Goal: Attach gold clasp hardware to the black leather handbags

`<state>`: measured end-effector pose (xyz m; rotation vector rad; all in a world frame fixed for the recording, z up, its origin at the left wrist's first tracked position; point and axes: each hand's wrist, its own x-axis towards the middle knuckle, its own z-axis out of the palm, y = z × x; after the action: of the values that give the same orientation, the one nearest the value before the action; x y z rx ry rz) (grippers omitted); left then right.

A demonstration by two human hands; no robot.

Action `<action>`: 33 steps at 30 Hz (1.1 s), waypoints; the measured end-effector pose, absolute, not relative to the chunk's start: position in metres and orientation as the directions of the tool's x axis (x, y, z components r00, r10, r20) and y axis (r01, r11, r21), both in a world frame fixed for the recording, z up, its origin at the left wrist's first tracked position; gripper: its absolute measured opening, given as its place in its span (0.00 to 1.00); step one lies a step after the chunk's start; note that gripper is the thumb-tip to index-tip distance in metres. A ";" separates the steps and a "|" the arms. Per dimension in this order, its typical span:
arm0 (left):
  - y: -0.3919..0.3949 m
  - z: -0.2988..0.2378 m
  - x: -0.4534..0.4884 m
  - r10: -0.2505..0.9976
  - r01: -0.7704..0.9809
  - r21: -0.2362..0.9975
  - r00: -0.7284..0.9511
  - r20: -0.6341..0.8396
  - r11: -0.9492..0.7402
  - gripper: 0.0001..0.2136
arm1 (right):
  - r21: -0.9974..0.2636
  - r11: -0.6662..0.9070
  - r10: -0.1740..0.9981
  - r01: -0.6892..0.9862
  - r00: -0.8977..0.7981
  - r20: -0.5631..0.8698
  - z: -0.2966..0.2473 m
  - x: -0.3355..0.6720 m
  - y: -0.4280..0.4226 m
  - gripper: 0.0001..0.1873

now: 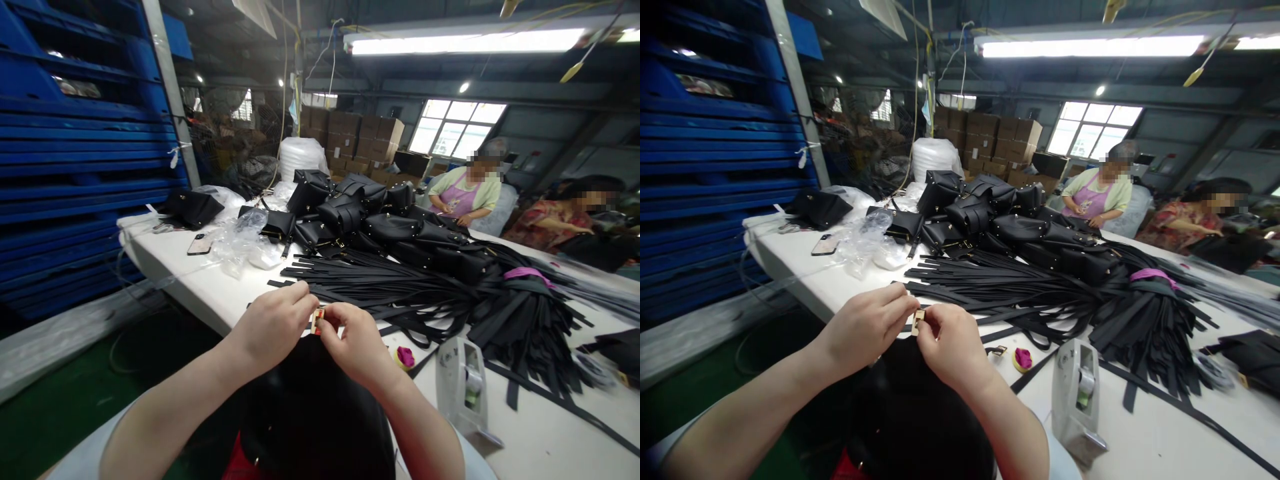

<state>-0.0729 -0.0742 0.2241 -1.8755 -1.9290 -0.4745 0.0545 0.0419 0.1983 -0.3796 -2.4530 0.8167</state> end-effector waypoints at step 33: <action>-0.085 0.186 -0.105 0.647 0.119 0.970 -0.727 0.230 -0.211 0.07 | -0.805 0.592 0.383 0.033 -0.891 0.245 0.181 0.058 0.050 0.15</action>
<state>-0.1052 -0.0851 0.1858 -1.1428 -2.1473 -2.5390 0.0583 0.0504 0.1812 -0.3340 -2.4290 1.2165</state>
